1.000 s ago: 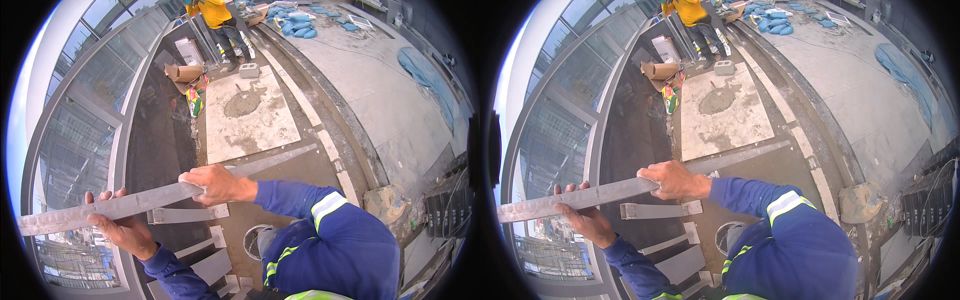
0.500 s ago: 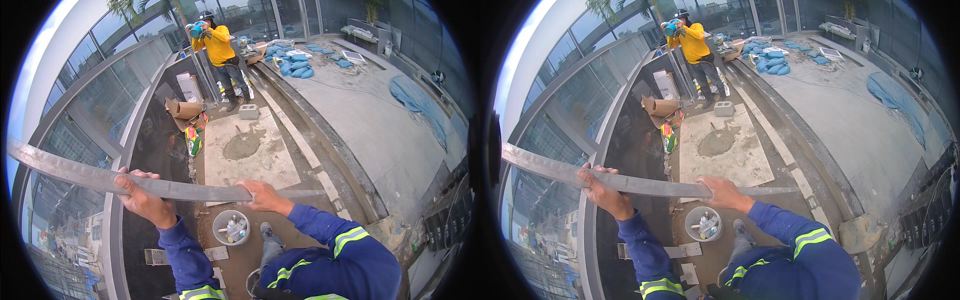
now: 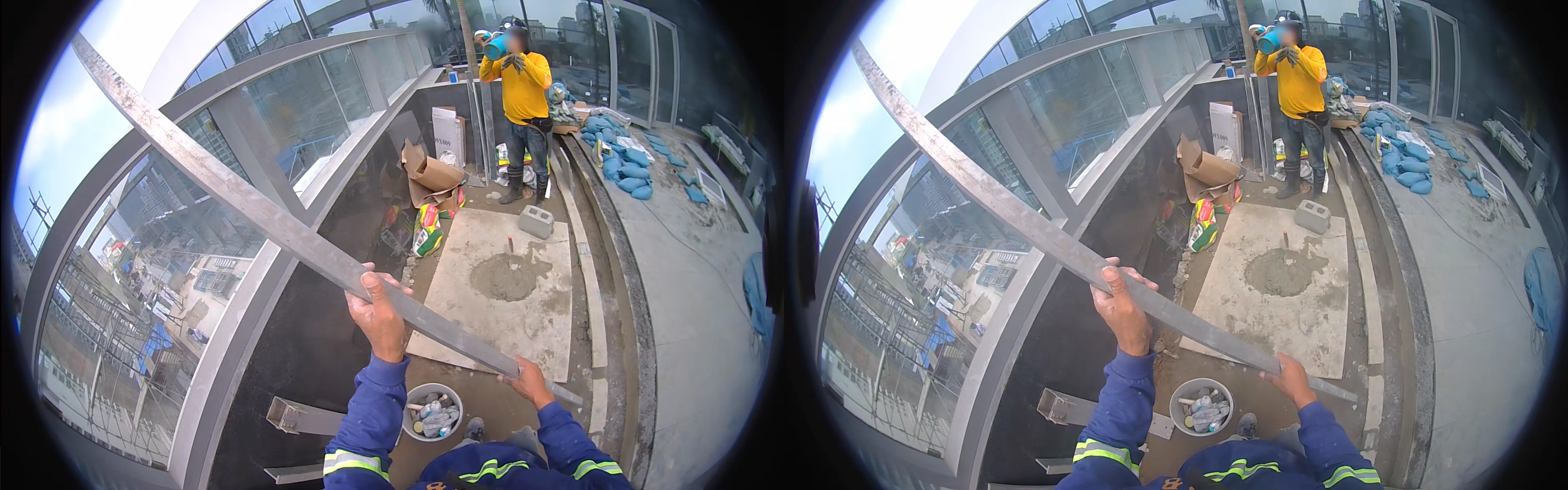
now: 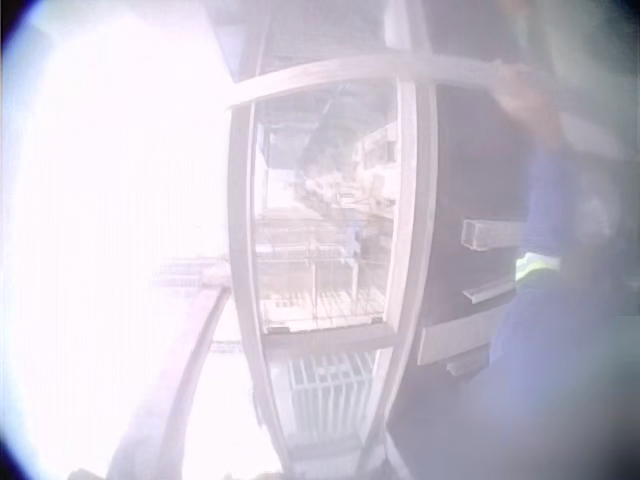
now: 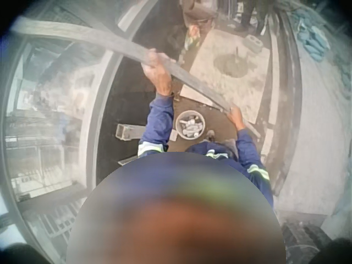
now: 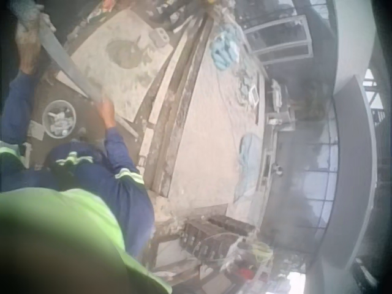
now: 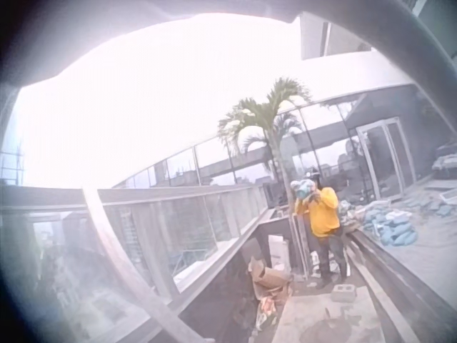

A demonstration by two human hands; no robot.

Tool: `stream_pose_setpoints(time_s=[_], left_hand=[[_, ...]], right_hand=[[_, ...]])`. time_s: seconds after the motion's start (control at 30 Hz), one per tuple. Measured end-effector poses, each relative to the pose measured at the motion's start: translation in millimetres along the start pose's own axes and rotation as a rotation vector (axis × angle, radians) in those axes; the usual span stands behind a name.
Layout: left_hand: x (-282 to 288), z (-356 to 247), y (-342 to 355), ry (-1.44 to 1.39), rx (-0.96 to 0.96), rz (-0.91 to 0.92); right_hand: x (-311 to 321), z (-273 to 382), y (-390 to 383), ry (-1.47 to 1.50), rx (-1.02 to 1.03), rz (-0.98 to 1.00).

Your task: The person positions a large stone slab along a curved planter edge, then retrieves a long metal trim piece and fits it along the slab's edge. They adjust the slab and trim repeatedly to align them with the planter curve.

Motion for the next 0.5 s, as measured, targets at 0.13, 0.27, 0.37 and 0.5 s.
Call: stream_pose_setpoints(time_s=[0.13, 0.27, 0.37, 0.5], left_hand=[[0, 32, 11, 0.043, 0.047, 0.015], [-8, 61, 23, 0.068, 0.069, 0.021], [-17, 79, 29, 0.086, 0.117, -0.043], [-31, 98, 32, 0.122, 0.131, -0.086]], right_hand=[[2, -5, 28, 0.023, 0.066, 0.036], [13, -12, 56, 0.055, 0.059, 0.007], [16, -25, 80, -0.019, 0.079, 0.039], [20, -49, 113, -0.083, 0.107, 0.087]])
Point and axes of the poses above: each hand's wrist, its own y-axis towards the middle knuckle, its own x-axis out of the back of the hand, z = x × y, the point moved 4 cm from there along y, towards the middle knuckle, and after that the axes turned 4 degrees about z, right-handed, at the moved point
